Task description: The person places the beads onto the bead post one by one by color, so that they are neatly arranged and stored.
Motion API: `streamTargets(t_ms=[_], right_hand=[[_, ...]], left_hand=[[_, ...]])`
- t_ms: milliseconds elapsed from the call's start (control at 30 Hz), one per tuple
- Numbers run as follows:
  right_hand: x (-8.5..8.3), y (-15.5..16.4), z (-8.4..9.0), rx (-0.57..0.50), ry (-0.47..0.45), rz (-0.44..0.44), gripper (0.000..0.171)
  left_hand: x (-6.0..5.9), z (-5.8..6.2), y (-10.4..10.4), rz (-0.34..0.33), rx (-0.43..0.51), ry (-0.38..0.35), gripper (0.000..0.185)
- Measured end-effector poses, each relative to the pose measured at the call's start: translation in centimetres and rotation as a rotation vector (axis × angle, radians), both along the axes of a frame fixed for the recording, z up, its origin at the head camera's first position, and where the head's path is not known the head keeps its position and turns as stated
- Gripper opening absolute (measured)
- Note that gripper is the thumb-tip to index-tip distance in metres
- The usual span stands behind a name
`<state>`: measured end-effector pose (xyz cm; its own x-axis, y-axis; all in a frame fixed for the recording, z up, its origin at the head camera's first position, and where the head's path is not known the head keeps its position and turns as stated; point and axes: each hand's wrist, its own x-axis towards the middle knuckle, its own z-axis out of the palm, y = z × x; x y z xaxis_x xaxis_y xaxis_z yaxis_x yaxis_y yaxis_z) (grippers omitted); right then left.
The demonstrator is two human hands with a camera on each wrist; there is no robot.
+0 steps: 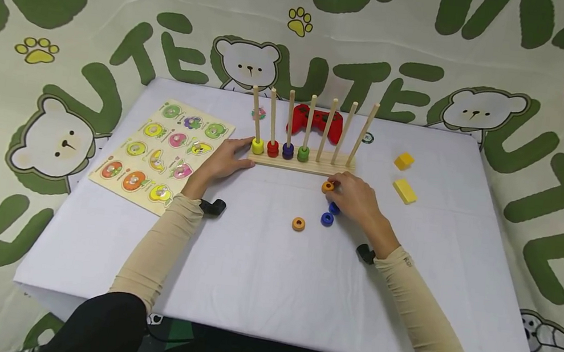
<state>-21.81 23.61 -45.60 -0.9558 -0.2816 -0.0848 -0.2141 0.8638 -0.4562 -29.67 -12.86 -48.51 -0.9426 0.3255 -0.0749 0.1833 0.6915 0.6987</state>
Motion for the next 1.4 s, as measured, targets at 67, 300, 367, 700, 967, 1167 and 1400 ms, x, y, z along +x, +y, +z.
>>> streamTargets(t_ms=[67, 300, 367, 700, 967, 1167, 1400], right_hand=[[0.1, -0.1, 0.5, -0.022, 0.019, -0.003, 0.039], [0.4, -0.8, 5.6, -0.177, 0.281, -0.010, 0.035], [0.2, -1.2, 7.6, -0.232, 0.403, -0.006, 0.034], [-3.0, -3.0, 13.3, -0.297, 0.676, -0.077, 0.033], [-4.0, -3.5, 12.9, -0.233, 0.611, -0.121, 0.036], [-4.1, -3.7, 12.8, -0.231, 0.578, -0.138, 0.036], [-4.2, -3.7, 12.2, -0.207, 0.533, -0.142, 0.038]], left_hand=[[0.1, 0.0, 0.1, 0.002, 0.002, -0.005, 0.073], [0.1, 0.1, 0.1, 0.003, -0.004, -0.011, 0.073], [0.1, 0.1, 0.1, -0.003, -0.005, 0.000, 0.074], [-0.1, 0.2, -0.2, -0.008, 0.011, 0.020, 0.074], [0.1, 0.4, 0.0, -0.010, 0.015, 0.018, 0.073], [0.1, 0.4, 0.0, -0.006, 0.009, 0.016, 0.073], [0.2, 0.1, 0.0, 0.001, 0.007, 0.003, 0.074]])
